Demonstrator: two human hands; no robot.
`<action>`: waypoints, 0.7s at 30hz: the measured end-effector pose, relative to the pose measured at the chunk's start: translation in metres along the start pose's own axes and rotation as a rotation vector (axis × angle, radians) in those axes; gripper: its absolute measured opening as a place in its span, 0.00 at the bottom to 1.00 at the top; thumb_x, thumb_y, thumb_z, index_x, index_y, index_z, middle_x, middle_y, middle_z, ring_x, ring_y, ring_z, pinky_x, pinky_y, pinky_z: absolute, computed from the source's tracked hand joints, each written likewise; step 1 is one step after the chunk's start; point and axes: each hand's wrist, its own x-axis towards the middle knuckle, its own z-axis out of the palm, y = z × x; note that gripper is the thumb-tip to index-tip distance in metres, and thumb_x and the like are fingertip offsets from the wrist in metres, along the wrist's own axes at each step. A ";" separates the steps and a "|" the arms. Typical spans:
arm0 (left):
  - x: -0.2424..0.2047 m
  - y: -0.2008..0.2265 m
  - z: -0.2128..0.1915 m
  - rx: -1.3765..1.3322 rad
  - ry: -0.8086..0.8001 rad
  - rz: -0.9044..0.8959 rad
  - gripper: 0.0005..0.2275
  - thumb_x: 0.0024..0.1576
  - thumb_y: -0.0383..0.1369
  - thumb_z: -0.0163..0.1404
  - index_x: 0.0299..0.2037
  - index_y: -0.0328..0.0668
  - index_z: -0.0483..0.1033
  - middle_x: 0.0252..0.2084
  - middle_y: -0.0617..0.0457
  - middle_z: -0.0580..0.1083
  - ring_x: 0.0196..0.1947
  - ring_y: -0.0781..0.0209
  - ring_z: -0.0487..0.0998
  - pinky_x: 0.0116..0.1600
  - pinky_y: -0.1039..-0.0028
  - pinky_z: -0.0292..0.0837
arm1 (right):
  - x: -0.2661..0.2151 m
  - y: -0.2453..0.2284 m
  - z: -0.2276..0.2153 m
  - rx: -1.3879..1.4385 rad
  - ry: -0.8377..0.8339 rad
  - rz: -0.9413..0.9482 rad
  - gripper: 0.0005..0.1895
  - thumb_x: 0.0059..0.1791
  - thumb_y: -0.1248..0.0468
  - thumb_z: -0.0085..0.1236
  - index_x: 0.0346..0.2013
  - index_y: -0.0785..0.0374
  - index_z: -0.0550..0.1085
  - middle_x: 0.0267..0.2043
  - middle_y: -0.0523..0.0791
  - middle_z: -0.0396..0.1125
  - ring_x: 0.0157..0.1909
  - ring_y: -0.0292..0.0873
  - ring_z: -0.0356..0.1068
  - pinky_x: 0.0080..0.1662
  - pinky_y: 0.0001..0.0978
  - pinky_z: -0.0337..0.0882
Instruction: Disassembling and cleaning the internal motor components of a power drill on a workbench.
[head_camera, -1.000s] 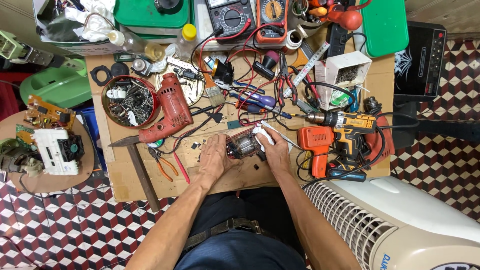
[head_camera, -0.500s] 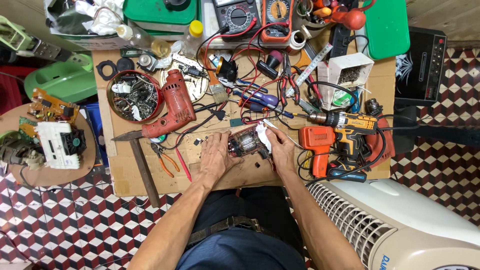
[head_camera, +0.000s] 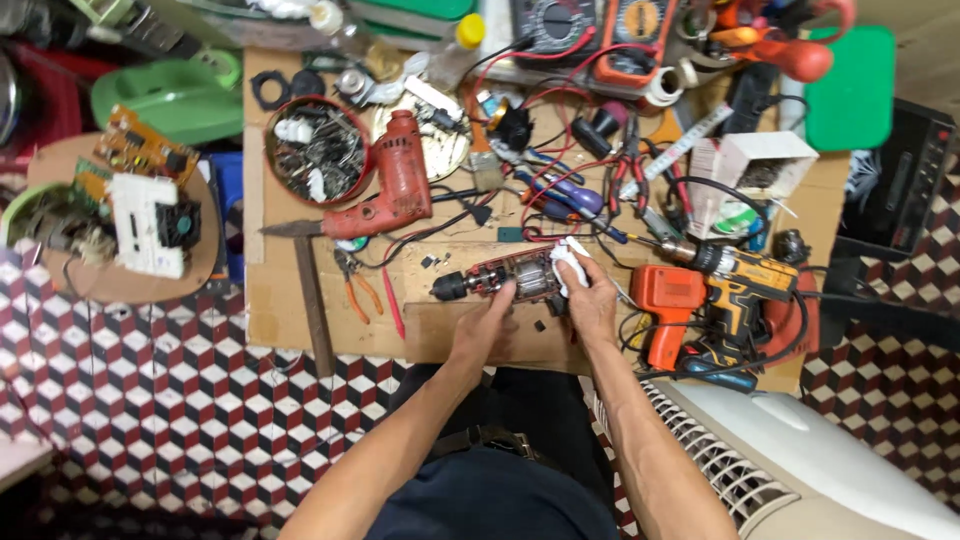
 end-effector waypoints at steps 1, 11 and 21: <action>0.007 -0.002 0.002 -0.011 0.012 -0.002 0.23 0.51 0.55 0.57 0.36 0.38 0.82 0.30 0.49 0.79 0.27 0.60 0.79 0.32 0.71 0.77 | 0.000 0.000 0.001 -0.003 -0.016 -0.001 0.21 0.50 0.60 0.62 0.56 0.64 0.77 0.52 0.48 0.75 0.51 0.39 0.72 0.54 0.29 0.70; 0.046 -0.042 0.005 -0.305 0.075 -0.035 0.25 0.51 0.52 0.64 0.30 0.31 0.76 0.23 0.50 0.74 0.18 0.65 0.71 0.25 0.74 0.71 | 0.000 -0.006 -0.002 0.067 -0.024 0.044 0.22 0.51 0.62 0.62 0.59 0.63 0.76 0.54 0.45 0.74 0.51 0.35 0.71 0.54 0.26 0.69; 0.068 -0.079 0.000 -0.258 -0.001 0.112 0.18 0.52 0.45 0.62 0.38 0.34 0.81 0.30 0.52 0.78 0.25 0.67 0.75 0.31 0.77 0.78 | -0.002 -0.010 0.001 0.108 -0.006 0.088 0.22 0.51 0.62 0.62 0.59 0.63 0.76 0.53 0.45 0.74 0.50 0.35 0.71 0.53 0.25 0.70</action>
